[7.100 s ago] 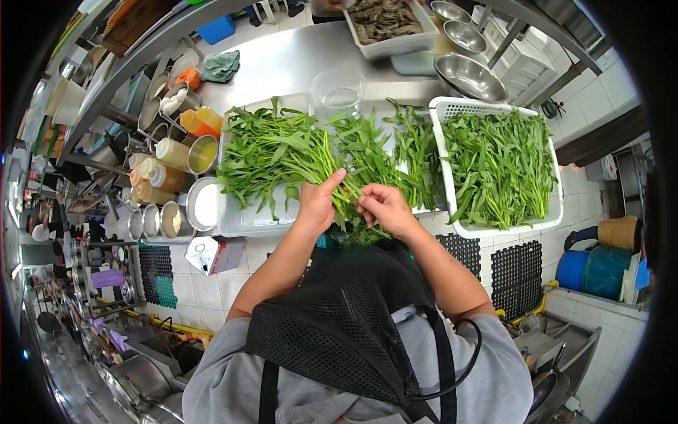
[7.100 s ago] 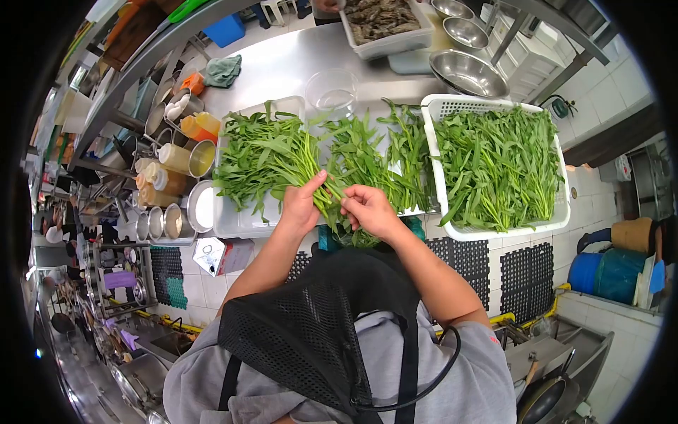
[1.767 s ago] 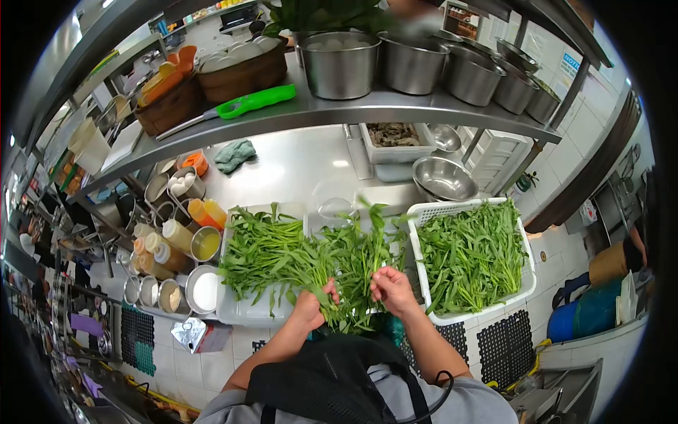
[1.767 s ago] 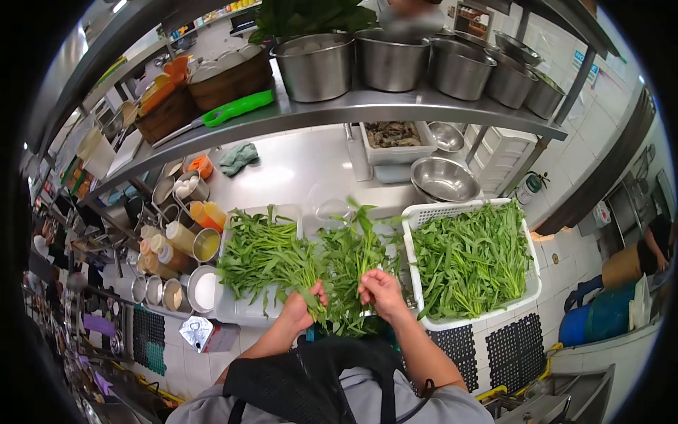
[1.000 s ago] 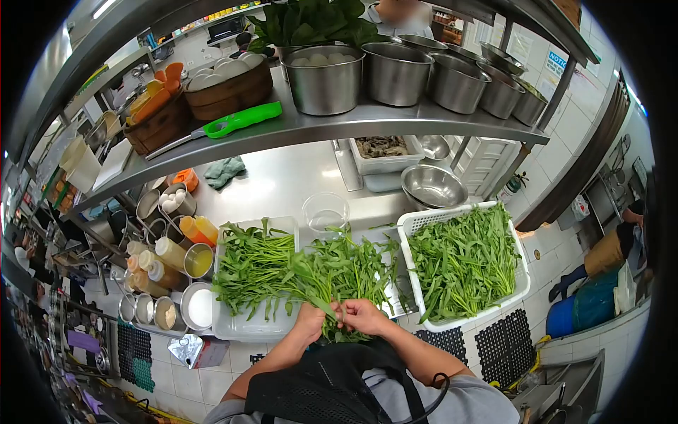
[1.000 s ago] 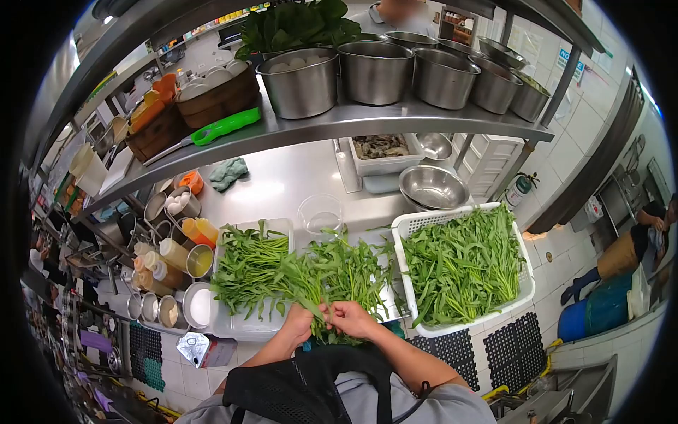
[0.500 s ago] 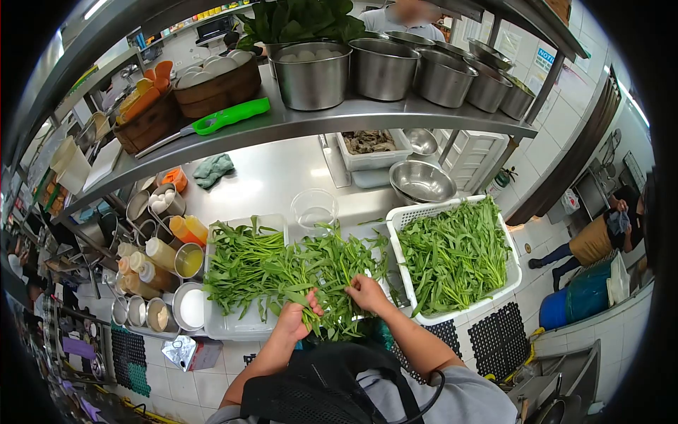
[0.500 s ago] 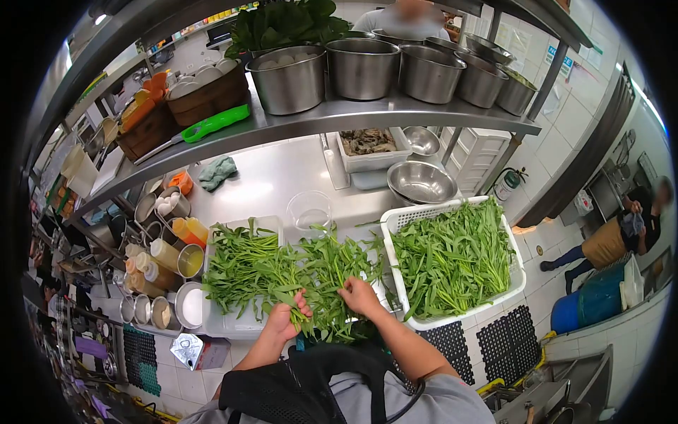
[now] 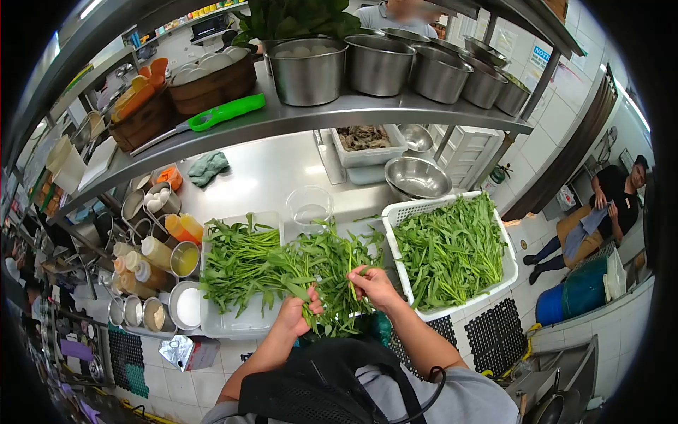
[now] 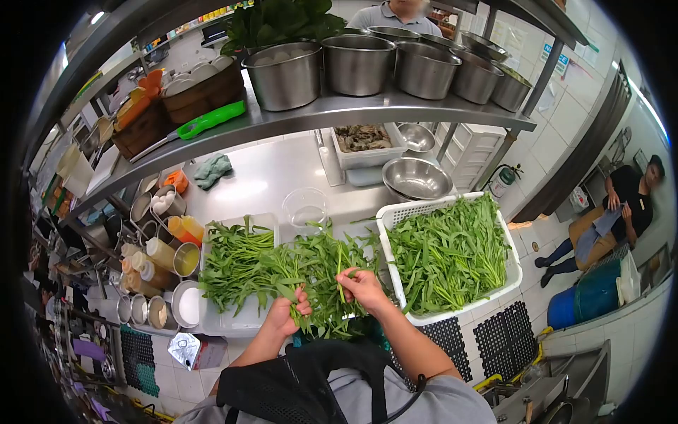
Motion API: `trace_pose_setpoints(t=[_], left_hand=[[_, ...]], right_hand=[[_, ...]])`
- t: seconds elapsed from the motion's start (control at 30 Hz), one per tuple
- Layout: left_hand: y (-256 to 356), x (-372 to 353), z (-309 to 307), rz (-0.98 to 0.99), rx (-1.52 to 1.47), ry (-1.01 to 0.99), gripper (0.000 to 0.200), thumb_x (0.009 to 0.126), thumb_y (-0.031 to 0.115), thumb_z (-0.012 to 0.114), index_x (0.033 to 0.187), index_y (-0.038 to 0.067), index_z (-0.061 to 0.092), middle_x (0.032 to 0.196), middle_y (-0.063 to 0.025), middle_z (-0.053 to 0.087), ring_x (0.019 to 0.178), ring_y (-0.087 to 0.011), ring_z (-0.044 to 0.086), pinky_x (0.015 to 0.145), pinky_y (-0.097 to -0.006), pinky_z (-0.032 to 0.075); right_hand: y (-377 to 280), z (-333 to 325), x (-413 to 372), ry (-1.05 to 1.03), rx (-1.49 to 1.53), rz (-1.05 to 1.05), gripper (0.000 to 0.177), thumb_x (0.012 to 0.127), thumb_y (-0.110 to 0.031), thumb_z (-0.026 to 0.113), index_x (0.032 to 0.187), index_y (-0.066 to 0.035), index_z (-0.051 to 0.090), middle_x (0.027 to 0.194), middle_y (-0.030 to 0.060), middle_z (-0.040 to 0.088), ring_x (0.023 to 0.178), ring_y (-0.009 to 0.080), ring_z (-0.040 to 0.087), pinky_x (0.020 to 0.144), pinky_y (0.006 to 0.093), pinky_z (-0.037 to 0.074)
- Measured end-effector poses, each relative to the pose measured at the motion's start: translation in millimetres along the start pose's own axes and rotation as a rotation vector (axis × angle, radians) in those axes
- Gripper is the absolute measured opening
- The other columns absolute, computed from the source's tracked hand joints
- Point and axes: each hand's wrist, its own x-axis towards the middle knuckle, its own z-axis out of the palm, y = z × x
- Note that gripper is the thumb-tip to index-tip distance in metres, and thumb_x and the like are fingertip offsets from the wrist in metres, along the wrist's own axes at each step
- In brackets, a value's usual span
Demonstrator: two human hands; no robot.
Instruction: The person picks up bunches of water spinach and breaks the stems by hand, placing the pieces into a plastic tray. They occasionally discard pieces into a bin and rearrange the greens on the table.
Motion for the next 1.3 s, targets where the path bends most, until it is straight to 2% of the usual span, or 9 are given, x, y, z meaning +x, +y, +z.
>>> trace_pose_setpoints(t=[0.1, 0.23, 0.33, 0.6, 0.73, 0.8, 1.0, 1.23, 1.3], left_hand=[[-0.1, -1.1, 5.7, 0.038, 0.074, -0.007, 0.014, 0.091, 0.015, 0.059, 0.102, 0.008, 0.052, 0.072, -0.0013, 0.049, 0.057, -0.0121, 0.043, 0.055, -0.028, 0.037], [1.1, 0.5, 8.7, 0.071, 0.076, 0.01, 0.014, 0.091, 0.015, 0.06, 0.101, 0.008, 0.053, 0.074, -0.0024, 0.051, 0.058, -0.0112, 0.043, 0.055, -0.0273, 0.037], [6.4, 2.0, 11.9, 0.118, 0.06, -0.074, 0.012, 0.091, 0.013, 0.059, 0.099, 0.007, 0.053, 0.077, -0.0037, 0.051, 0.061, -0.0121, 0.045, 0.058, -0.0277, 0.039], [3.8, -4.5, 28.7, 0.268, 0.318, 0.041, 0.016, 0.087, 0.009, 0.064, 0.101, 0.004, 0.056, 0.085, -0.0049, 0.058, 0.07, -0.0152, 0.055, 0.065, -0.0292, 0.046], [-8.0, -3.8, 26.1, 0.339, 0.448, 0.079, 0.016, 0.084, 0.005, 0.067, 0.097, 0.002, 0.059, 0.085, -0.004, 0.061, 0.075, -0.0143, 0.059, 0.067, -0.0287, 0.049], [-8.5, -3.2, 24.1, 0.312, 0.518, 0.084, 0.022, 0.081, 0.001, 0.068, 0.1, 0.002, 0.059, 0.09, -0.0039, 0.062, 0.082, -0.0143, 0.061, 0.07, -0.0297, 0.05], [-10.8, 0.9, 16.5, 0.423, 0.544, 0.126, 0.024, 0.08, 0.002, 0.07, 0.101, 0.003, 0.06, 0.09, -0.0024, 0.061, 0.08, -0.0137, 0.059, 0.07, -0.0287, 0.048], [-17.3, -1.8, 25.4, 0.417, 0.583, 0.174, 0.024, 0.08, 0.002, 0.07, 0.101, 0.003, 0.059, 0.091, -0.0013, 0.061, 0.081, -0.0131, 0.058, 0.071, -0.0281, 0.047], [-17.2, -1.0, 28.2, 0.421, 0.549, 0.196, 0.022, 0.076, 0.003, 0.074, 0.094, 0.004, 0.062, 0.087, -0.0011, 0.062, 0.078, -0.0116, 0.057, 0.071, -0.0282, 0.045]], right_hand=[[-3.6, 4.8, -6.5, -0.018, 0.05, -0.033, 0.012, 0.09, -0.014, 0.063, 0.093, -0.004, 0.058, 0.065, 0.0017, 0.057, 0.052, 0.0103, 0.053, 0.049, 0.025, 0.043], [-9.5, 10.2, -7.9, -0.095, 0.147, -0.102, 0.009, 0.09, -0.009, 0.06, 0.096, -0.005, 0.056, 0.082, 0.0084, 0.063, 0.056, 0.014, 0.058, 0.053, 0.0272, 0.049], [-17.9, 26.6, -15.9, -0.107, 0.145, -0.097, 0.009, 0.091, -0.008, 0.058, 0.098, -0.005, 0.053, 0.083, 0.0114, 0.065, 0.057, 0.0133, 0.057, 0.053, 0.0262, 0.049], [1.6, 40.8, -23.2, -0.192, -0.071, -0.072, 0.014, 0.09, -0.01, 0.062, 0.1, -0.002, 0.057, 0.074, 0.0022, 0.063, 0.057, 0.0035, 0.052, 0.05, 0.0194, 0.039], [0.2, 52.0, -30.1, -0.228, -0.118, -0.077, 0.013, 0.088, -0.007, 0.065, 0.097, -0.001, 0.059, 0.075, 0.0, 0.063, 0.063, 0.0031, 0.054, 0.055, 0.0181, 0.041], [11.3, 49.0, -27.4, -0.209, -0.14, -0.099, 0.013, 0.087, -0.006, 0.065, 0.097, -0.001, 0.059, 0.076, 0.0001, 0.063, 0.064, 0.0039, 0.055, 0.056, 0.0183, 0.042], [26.5, 51.2, -35.6, -0.167, -0.162, -0.121, 0.016, 0.087, -0.004, 0.064, 0.102, 0.001, 0.059, 0.079, 0.0021, 0.065, 0.066, 0.0053, 0.057, 0.058, 0.019, 0.044], [20.2, 55.0, -46.7, -0.106, -0.225, -0.071, 0.018, 0.091, -0.01, 0.059, 0.103, 0.004, 0.059, 0.082, 0.0054, 0.067, 0.069, 0.0068, 0.059, 0.06, 0.0208, 0.046], [19.5, 54.3, -47.4, -0.113, -0.205, -0.054, 0.017, 0.091, -0.01, 0.059, 0.102, 0.004, 0.059, 0.081, 0.0054, 0.067, 0.068, 0.0069, 0.059, 0.059, 0.021, 0.046]])
